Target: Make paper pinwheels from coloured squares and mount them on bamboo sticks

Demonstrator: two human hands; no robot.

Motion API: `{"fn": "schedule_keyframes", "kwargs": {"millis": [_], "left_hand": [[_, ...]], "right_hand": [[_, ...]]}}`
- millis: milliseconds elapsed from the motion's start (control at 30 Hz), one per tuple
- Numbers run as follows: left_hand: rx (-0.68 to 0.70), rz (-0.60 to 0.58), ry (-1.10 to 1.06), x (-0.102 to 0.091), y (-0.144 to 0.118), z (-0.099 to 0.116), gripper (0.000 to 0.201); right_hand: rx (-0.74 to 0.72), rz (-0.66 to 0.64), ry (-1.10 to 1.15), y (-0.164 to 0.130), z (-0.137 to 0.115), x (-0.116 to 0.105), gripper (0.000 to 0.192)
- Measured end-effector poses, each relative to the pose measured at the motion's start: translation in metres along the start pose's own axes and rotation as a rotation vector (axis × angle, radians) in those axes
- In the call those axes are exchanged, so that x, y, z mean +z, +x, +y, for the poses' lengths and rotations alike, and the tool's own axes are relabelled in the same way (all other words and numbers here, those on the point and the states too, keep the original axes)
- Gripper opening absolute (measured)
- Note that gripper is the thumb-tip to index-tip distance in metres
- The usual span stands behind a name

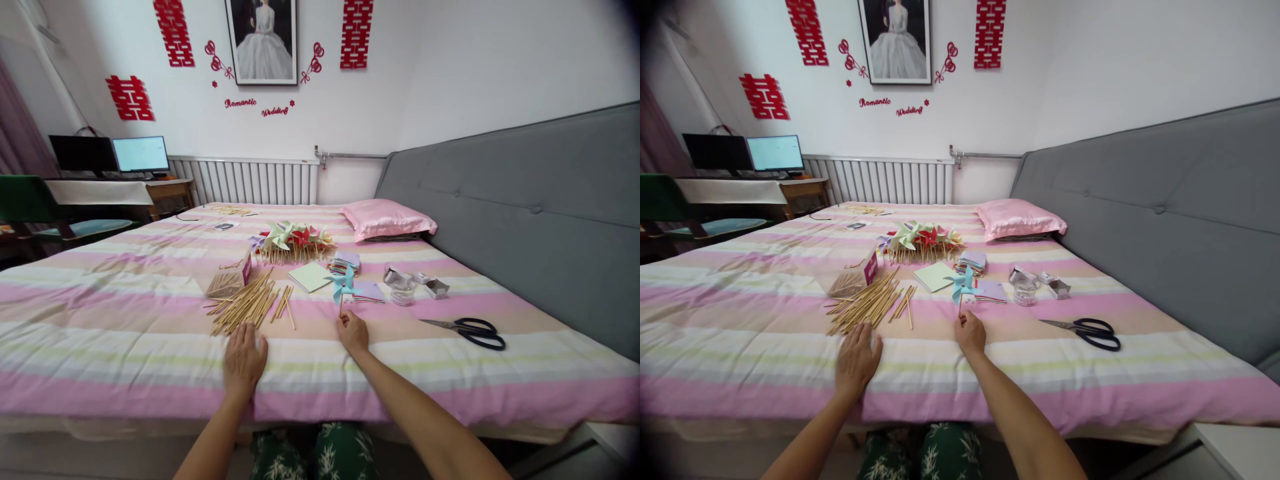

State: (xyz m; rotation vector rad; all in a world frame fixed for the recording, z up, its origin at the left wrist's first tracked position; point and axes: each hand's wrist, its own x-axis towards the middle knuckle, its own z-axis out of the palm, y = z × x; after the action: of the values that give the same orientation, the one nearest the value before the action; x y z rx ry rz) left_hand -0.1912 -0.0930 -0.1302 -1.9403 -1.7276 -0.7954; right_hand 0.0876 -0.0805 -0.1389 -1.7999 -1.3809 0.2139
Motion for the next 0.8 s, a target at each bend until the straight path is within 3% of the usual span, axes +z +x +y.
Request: {"fn": "schedule_keyframes", "kwargs": {"millis": [800], "left_hand": [[0.013, -0.018, 0.015, 0.0017, 0.0039, 0.0017, 0.047]], "right_hand": [[0.020, 0.004, 0.022, 0.0035, 0.0018, -0.0002, 0.011]]}}
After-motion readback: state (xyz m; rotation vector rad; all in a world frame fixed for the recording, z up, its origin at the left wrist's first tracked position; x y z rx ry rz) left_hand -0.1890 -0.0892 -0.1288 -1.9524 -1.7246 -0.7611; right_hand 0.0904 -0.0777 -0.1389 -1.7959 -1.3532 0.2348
